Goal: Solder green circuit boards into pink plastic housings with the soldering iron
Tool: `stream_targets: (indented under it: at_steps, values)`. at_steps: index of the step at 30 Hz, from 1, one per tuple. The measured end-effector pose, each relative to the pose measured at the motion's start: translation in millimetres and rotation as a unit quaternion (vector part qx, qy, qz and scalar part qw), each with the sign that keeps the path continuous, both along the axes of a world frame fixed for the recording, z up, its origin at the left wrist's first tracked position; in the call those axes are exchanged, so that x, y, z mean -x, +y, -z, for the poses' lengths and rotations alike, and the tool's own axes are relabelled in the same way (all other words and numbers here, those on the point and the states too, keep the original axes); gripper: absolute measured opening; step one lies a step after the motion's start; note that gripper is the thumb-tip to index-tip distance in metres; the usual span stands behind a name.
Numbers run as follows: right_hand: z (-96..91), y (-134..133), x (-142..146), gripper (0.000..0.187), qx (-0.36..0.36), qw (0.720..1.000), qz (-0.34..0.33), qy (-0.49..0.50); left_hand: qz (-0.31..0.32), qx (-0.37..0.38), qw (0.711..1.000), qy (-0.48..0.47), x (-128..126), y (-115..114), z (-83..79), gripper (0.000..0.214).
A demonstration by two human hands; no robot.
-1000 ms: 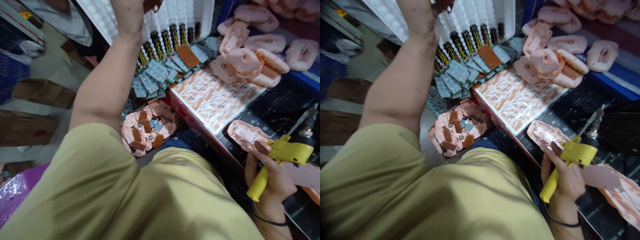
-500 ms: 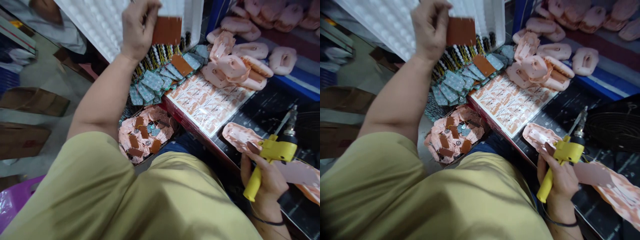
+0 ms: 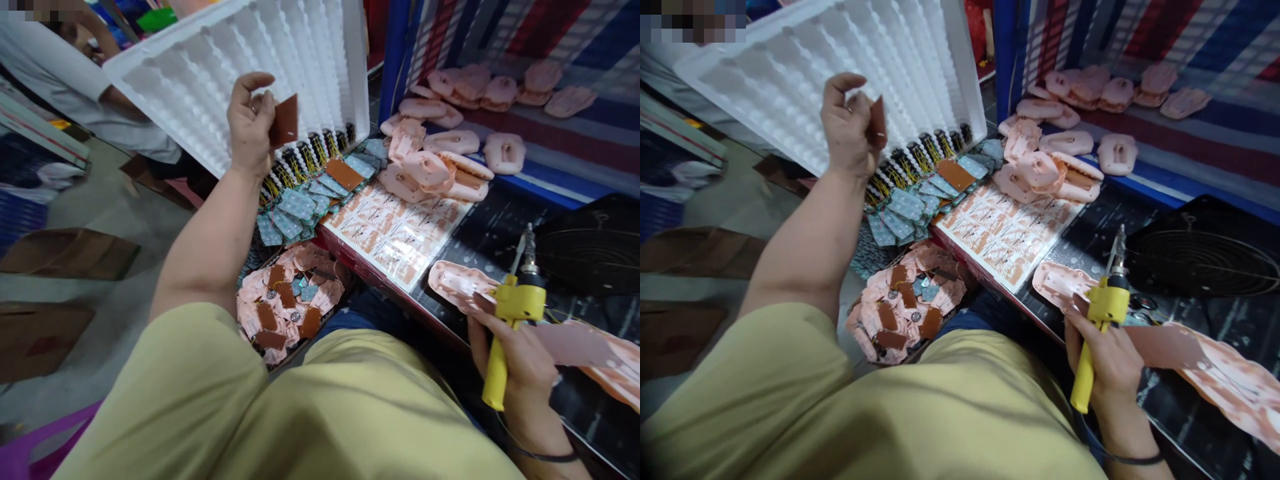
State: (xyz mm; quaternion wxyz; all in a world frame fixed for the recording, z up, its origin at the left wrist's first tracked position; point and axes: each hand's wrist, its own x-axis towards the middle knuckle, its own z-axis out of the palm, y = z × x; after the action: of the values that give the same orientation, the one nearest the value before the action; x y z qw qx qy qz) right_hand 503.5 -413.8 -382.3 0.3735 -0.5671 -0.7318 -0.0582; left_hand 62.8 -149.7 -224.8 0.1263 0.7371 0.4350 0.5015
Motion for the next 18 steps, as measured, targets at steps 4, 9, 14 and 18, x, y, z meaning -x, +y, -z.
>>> stream_targets:
  at_steps: [4,9,14,18]
  values:
    - [-9.0,3,3,0.03,-0.128,0.988,-0.029,-0.082,0.064,0.07,0.97,-0.222,-7,-3,-14.6,0.085]
    - [-16.2,4,8,0.037,-0.133,0.988,-0.035,-0.069,0.191,0.192,0.943,-0.193,-65,-47,-28.7,0.066]
    - [-26.1,-4,12,0.04,-0.138,0.99,-0.028,-0.004,0.226,0.412,0.881,-0.063,-162,-102,7.7,0.02]
    - [-52.1,-8,20,0.039,-0.159,0.982,-0.105,0.003,0.277,0.522,0.805,-0.06,-219,-127,37.9,0.02]
